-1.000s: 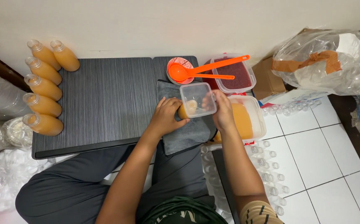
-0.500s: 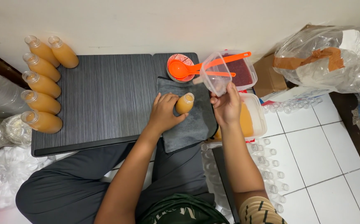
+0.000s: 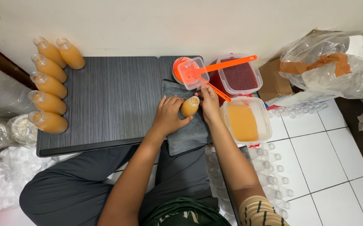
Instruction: The person scoops an orange liquid from a large container using an orange ladle and pours it into small plastic bottles. The filled bottles are placed on a black tray. The person also arranges empty bottles on the floor and uses a small container as a funnel to assist with pouring.
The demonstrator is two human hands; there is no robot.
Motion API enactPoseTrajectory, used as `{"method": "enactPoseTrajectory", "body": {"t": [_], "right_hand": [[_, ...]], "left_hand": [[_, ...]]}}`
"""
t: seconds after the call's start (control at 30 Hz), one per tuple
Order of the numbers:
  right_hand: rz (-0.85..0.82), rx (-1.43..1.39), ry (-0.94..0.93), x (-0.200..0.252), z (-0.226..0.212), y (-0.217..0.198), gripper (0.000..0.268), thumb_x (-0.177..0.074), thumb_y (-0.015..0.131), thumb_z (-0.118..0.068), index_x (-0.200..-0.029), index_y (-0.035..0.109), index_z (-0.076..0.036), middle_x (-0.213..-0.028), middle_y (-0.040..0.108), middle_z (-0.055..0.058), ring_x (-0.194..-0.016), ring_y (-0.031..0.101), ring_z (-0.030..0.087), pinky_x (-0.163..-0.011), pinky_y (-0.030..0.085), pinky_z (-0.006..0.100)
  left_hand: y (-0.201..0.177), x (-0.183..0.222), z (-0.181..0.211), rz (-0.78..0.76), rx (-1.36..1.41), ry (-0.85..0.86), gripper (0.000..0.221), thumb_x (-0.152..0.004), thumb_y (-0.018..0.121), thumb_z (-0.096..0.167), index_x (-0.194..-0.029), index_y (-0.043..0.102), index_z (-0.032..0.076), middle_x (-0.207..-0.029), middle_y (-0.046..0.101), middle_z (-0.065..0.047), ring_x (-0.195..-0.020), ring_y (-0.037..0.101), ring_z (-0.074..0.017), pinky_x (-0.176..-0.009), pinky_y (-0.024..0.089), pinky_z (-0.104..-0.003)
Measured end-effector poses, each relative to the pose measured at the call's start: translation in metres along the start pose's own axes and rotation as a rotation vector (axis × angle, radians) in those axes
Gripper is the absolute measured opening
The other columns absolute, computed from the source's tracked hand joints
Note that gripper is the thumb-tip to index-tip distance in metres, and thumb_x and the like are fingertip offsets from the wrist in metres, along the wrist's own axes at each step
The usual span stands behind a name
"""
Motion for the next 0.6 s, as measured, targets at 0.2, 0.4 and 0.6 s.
{"method": "enactPoseTrajectory", "body": {"t": [0.2,0.4,0.6], "right_hand": [[-0.034,0.107,-0.051,0.027,-0.029,0.005,0.039,-0.100,0.056,-0.024,-0.133,0.057,-0.004,-0.128,0.059,0.020,-0.100,0.066,0.021,-0.072,0.058,0.026],[-0.042,0.043,-0.136,0.048,-0.019,-0.009,0.047,-0.104,0.047,-0.029,-0.140,0.042,0.000,-0.134,0.052,0.019,-0.105,0.060,0.022,-0.077,0.056,0.029],[-0.254,0.361,-0.494,0.076,-0.032,0.012,0.068,-0.085,0.074,-0.031,-0.141,0.047,-0.004,-0.120,0.059,0.017,-0.112,0.058,0.030,-0.092,0.051,0.040]], "left_hand": [[-0.004,0.001,0.004,0.008,0.014,0.003,0.056,-0.066,0.084,0.034,-0.110,0.065,0.006,-0.114,0.064,-0.010,-0.126,0.054,-0.0357,-0.114,0.023,-0.063],[-0.002,0.002,0.002,0.026,-0.008,0.021,0.056,-0.066,0.083,0.036,-0.110,0.065,0.006,-0.114,0.064,-0.009,-0.125,0.054,-0.0349,-0.114,0.023,-0.062],[0.002,0.004,0.001,-0.022,-0.038,0.017,0.063,-0.070,0.079,0.046,-0.117,0.063,0.008,-0.118,0.062,-0.009,-0.128,0.052,-0.0333,-0.114,0.023,-0.062]]}}
Point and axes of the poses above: each hand's wrist, its own x-axis away from the middle knuckle, its own y-axis out of the palm, z = x × y, the point moved 9 cm from there along -x, towards the middle knuckle
